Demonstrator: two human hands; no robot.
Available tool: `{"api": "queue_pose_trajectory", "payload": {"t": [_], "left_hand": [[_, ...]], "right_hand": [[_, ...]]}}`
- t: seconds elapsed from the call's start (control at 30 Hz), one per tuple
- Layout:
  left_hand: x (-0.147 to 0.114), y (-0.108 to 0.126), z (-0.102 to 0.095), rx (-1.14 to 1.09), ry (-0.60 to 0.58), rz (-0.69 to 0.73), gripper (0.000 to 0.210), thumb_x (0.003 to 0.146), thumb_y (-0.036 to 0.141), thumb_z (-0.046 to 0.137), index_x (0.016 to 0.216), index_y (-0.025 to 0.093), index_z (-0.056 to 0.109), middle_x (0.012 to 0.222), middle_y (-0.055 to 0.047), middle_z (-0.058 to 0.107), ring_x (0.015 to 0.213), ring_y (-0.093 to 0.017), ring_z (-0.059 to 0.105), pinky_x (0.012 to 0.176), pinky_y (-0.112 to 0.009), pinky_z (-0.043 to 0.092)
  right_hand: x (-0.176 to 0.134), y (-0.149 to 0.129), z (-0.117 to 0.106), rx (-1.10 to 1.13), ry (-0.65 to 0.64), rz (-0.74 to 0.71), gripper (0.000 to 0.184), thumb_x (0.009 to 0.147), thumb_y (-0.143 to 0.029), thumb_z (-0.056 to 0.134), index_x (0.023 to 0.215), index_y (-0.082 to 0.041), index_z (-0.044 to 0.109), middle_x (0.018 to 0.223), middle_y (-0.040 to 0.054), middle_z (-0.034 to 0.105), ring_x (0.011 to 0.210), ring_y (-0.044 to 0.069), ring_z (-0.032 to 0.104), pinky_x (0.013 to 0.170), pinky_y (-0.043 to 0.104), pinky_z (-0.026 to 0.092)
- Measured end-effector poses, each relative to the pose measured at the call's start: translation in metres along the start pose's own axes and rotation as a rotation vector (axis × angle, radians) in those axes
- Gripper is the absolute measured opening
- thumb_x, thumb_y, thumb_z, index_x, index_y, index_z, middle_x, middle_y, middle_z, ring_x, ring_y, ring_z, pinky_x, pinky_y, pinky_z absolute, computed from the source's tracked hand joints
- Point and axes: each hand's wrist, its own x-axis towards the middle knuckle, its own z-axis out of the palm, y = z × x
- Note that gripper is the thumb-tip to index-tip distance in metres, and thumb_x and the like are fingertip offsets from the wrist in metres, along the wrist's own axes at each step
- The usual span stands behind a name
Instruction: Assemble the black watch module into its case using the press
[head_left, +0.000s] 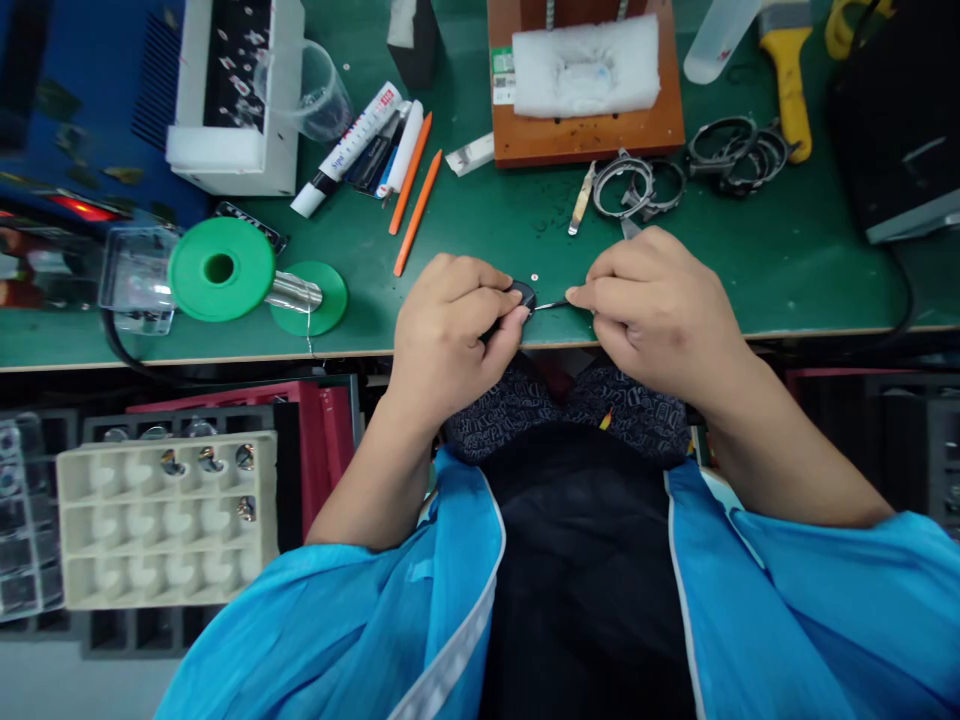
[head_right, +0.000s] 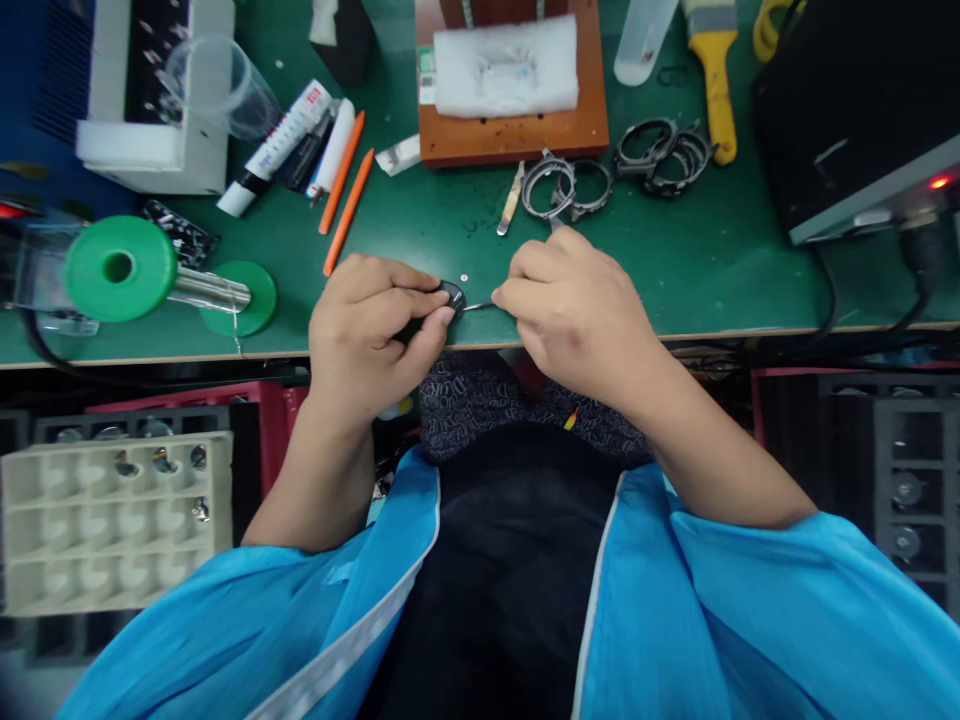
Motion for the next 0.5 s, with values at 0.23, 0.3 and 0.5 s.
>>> {"api": "queue_pose_trajectory", "payload": {"t": [0.23, 0.3, 0.5], "left_hand": [[-0.0023, -0.0012, 0.0001, 0.002, -0.019, -0.018, 0.004, 0.113, 0.025, 0.073, 0.112, 0.030, 0.072, 0.115, -0.004, 0.084, 0.103, -0.024, 0.079, 0.088, -0.053, 0.064], [-0.0028, -0.0014, 0.0004, -0.015, -0.019, -0.029, 0.004, 0.113, 0.026, 0.072, 0.113, 0.030, 0.072, 0.116, -0.004, 0.083, 0.105, -0.024, 0.079, 0.090, -0.053, 0.064], [-0.0036, 0.0002, 0.0020, 0.015, 0.000, -0.043, 0.002, 0.113, 0.028, 0.072, 0.112, 0.030, 0.071, 0.114, -0.004, 0.083, 0.103, -0.025, 0.078, 0.089, -0.054, 0.065]], "right_hand": [[-0.0010, -0.0002, 0.0002, 0.002, 0.010, -0.014, 0.036, 0.118, -0.016, 0.052, 0.105, -0.021, 0.085, 0.107, 0.0091, 0.078, 0.097, 0.027, 0.060, 0.079, 0.043, 0.042], [-0.0016, 0.0008, 0.0010, 0.023, 0.000, 0.003, 0.034, 0.117, -0.016, 0.053, 0.107, -0.021, 0.086, 0.108, 0.0091, 0.078, 0.098, 0.028, 0.061, 0.081, 0.043, 0.044], [-0.0031, -0.0003, 0.0026, -0.013, 0.080, 0.008, 0.032, 0.116, -0.014, 0.056, 0.112, -0.020, 0.087, 0.106, 0.0093, 0.078, 0.097, 0.027, 0.062, 0.078, 0.042, 0.043]]}}
